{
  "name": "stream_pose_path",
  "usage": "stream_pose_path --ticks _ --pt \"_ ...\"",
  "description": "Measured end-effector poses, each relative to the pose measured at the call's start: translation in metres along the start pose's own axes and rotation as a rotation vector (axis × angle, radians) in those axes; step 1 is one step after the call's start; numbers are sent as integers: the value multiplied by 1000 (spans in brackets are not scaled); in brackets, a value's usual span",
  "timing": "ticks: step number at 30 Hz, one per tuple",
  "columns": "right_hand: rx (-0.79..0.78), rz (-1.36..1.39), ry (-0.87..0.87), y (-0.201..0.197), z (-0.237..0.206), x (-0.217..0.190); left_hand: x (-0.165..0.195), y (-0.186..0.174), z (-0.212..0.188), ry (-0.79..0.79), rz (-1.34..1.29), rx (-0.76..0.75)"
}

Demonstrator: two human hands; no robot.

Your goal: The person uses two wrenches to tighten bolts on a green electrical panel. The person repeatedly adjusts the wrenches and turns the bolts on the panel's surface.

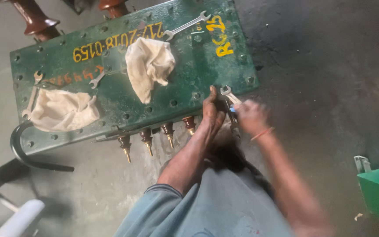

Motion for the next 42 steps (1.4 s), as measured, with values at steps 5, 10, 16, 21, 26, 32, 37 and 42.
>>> stream_pose_path --ticks 5,10,16,21,26,32,37,42 --pt "81 247 326 53 -54 -5 2 1 -2 -52 64 -1" --pt "-19 416 271 24 -51 -3 -5 -11 -6 -96 69 23" --pt "-495 979 573 62 -56 7 -27 -37 -25 -325 79 258" --pt "-280 1066 729 72 -71 16 -36 -36 -29 -311 -78 172" --pt "-186 485 54 44 -64 2 -41 -40 -33 -357 -68 231" --pt "-295 411 165 24 -18 49 -31 -20 -39 -436 -93 129" --pt "-401 33 -121 -23 40 36 -19 -14 -35 -384 62 138" --pt "-638 -127 -158 -29 96 11 -19 -23 -22 -275 79 152"
Point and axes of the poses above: each hand's wrist, its own z-axis towards the middle knuckle, its own y-axis out of the palm, x = y × z, the point moved 8 cm from there along z, towards the middle knuckle, and after that the axes turned 15 degrees about z, right-handed, at the moved point
